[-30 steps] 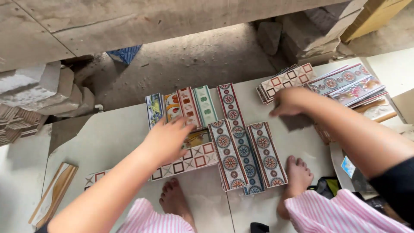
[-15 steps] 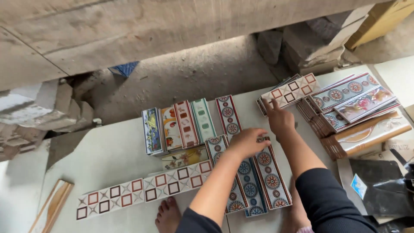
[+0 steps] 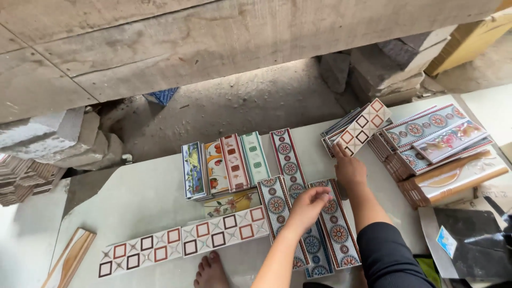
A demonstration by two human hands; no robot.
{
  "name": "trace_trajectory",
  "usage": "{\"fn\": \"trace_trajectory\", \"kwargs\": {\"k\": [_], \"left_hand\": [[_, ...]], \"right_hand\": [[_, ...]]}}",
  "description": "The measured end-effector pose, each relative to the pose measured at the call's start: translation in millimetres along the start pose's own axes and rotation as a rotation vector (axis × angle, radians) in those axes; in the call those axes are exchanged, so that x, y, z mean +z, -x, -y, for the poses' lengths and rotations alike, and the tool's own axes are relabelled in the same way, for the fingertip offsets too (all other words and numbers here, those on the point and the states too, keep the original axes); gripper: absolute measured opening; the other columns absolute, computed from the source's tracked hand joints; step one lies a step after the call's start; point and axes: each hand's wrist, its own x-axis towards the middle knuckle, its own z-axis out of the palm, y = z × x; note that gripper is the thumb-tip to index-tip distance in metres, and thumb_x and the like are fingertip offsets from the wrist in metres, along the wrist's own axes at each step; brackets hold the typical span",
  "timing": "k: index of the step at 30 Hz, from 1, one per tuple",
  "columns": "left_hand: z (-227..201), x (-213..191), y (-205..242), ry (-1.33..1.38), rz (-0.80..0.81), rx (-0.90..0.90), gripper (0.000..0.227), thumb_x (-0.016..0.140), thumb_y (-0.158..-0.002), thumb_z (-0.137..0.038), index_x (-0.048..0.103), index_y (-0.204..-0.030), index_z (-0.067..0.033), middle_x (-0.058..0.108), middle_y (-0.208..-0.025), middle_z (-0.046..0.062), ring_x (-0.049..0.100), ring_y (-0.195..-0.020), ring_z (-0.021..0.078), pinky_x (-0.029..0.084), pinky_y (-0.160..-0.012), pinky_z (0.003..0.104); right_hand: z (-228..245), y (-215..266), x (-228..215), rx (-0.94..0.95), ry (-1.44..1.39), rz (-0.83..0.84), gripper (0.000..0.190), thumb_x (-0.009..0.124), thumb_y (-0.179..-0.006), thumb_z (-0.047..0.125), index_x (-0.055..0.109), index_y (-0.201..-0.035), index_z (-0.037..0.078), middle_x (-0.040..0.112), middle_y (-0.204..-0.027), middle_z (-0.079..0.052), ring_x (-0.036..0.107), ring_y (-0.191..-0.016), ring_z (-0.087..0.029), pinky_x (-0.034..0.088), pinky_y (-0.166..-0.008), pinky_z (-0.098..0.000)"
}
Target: The person sits on the floor and wipes the surfaces of small rectangular decorative tiles with a cloth. They handle tiles with geometric and fruit patterns, wiping each one individually and placing them into stacks.
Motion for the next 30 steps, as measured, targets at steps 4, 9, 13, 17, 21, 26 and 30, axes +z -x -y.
{"fn": "trace_trajectory", "kwargs": {"k": [4,9,13,17,21,26,30], "left_hand": [[-6,-13,8,0.043,-0.031,0.017,0.021,0.052,-0.084,-0.013,0.061,-0.103,-0.0095,0.064,-0.088,0.007,0.06,-0.076,0.0115,0.046,-0.068,0.023],[-4,-14,6,0.145,-0.082,-0.069,0.02,0.05,-0.085,-0.016,0.059,-0.102,-0.0114,0.065,-0.085,0.001,0.058,-0.073,0.006,0.042,-0.059,0.015],[3,-14,-5,0.149,-0.089,-0.025,0.019,0.05,-0.085,-0.014,0.06,-0.101,-0.0097,0.064,-0.084,0.003,0.058,-0.072,0.0064,0.042,-0.059,0.015],[4,-13,-8,0.155,-0.112,-0.038,0.019,0.049,-0.085,-0.013,0.061,-0.099,-0.0103,0.065,-0.082,0.003,0.059,-0.07,0.0075,0.042,-0.058,0.016],[5,-10,-12,0.154,-0.124,-0.06,0.02,0.049,-0.085,-0.015,0.061,-0.099,-0.0106,0.065,-0.082,0.002,0.058,-0.071,0.0065,0.042,-0.059,0.016],[-3,-7,-3,0.161,-0.092,-0.098,0.02,0.049,-0.084,-0.015,0.061,-0.1,-0.0107,0.065,-0.083,0.003,0.059,-0.071,0.0063,0.042,-0.057,0.015],[2,-5,-5,0.172,-0.091,-0.124,0.021,0.048,-0.085,-0.016,0.06,-0.101,-0.0115,0.066,-0.084,0.002,0.059,-0.072,0.0057,0.043,-0.058,0.015]], "right_hand": [[-26,-7,27,0.141,-0.575,-0.267,0.06,0.06,-0.076,0.005,0.033,-0.129,0.004,0.032,-0.134,-0.021,0.044,-0.107,-0.045,0.042,-0.082,-0.0576],[-56,-33,81,0.634,-1.291,0.02,0.08,0.061,-0.082,0.04,0.017,-0.135,-0.001,0.031,-0.129,-0.028,0.034,-0.115,-0.042,0.032,-0.087,-0.0611],[-38,-26,50,0.784,-1.376,-0.046,0.058,0.058,-0.085,0.035,0.041,-0.122,-0.006,0.038,-0.121,-0.031,0.035,-0.113,-0.044,0.032,-0.087,-0.0592],[-53,-28,65,0.935,-1.432,-0.04,0.052,0.067,-0.078,0.034,0.049,-0.116,0.004,0.044,-0.117,-0.027,0.039,-0.111,-0.041,0.033,-0.086,-0.0607],[-41,-12,41,0.895,-1.459,0.005,0.042,0.067,-0.077,0.026,0.052,-0.114,0.011,0.044,-0.119,-0.025,0.038,-0.114,-0.041,0.031,-0.088,-0.0601],[-29,2,16,0.852,-1.48,0.027,0.04,0.064,-0.079,0.023,0.052,-0.115,0.01,0.043,-0.121,-0.026,0.035,-0.116,-0.042,0.029,-0.091,-0.0589],[-16,7,3,0.806,-1.529,0.057,0.043,0.06,-0.081,0.022,0.047,-0.119,0.007,0.036,-0.126,-0.028,0.03,-0.119,-0.043,0.025,-0.094,-0.0582]]}}
